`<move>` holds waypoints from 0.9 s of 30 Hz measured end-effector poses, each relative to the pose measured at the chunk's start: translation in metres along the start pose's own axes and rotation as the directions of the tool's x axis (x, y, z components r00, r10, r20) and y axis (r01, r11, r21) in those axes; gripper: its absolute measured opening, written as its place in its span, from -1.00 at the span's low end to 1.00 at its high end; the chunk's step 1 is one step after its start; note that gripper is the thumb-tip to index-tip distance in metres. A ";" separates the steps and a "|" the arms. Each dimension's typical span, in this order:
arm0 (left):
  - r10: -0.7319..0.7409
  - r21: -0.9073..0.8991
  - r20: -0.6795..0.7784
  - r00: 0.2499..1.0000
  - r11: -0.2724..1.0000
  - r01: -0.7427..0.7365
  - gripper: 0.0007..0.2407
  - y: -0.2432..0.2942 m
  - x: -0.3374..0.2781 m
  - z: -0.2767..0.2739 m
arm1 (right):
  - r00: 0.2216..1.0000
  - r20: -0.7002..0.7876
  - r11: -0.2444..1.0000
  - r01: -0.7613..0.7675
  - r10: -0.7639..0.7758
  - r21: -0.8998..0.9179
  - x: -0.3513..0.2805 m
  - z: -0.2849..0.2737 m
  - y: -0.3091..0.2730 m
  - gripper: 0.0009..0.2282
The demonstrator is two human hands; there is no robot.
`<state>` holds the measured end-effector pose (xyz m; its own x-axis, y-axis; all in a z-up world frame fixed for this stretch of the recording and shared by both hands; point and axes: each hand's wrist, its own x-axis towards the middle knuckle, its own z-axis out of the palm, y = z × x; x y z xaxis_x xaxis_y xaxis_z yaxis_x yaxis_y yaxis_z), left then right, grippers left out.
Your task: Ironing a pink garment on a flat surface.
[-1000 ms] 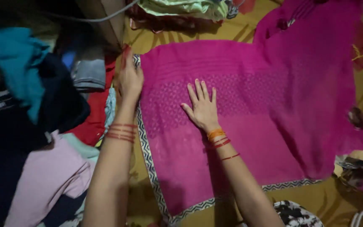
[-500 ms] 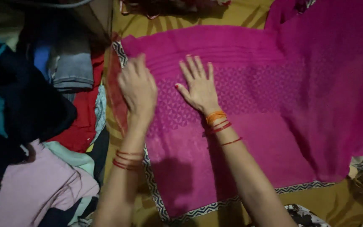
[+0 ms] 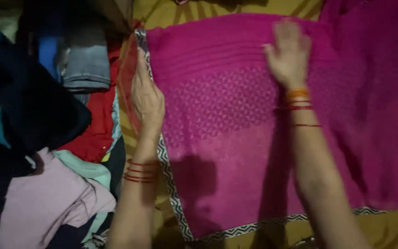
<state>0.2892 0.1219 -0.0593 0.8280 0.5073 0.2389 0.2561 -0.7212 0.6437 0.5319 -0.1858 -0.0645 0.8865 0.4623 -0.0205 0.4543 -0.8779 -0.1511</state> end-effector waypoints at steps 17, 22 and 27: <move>0.057 0.173 -0.116 0.992 0.984 -0.036 -0.62 -0.025 -0.002 0.026 | 0.918 0.051 0.914 0.384 -0.394 0.132 -0.060 0.001 -0.156 -0.43; 0.015 0.120 -0.154 0.988 0.993 0.004 -0.61 -0.016 0.001 0.026 | 0.998 0.015 0.997 -0.062 0.061 0.055 -0.045 -0.010 0.029 -0.38; 0.036 0.189 -0.127 0.991 0.982 -0.011 -0.65 -0.018 -0.002 0.030 | 0.986 -0.098 0.990 -0.139 0.137 -0.015 -0.041 0.006 0.105 -0.42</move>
<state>0.2984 0.1194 -0.0931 0.7666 0.5370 0.3520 0.3365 -0.8029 0.4921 0.5426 -0.2965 -0.0857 0.9446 0.3234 0.0558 0.3280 -0.9354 -0.1318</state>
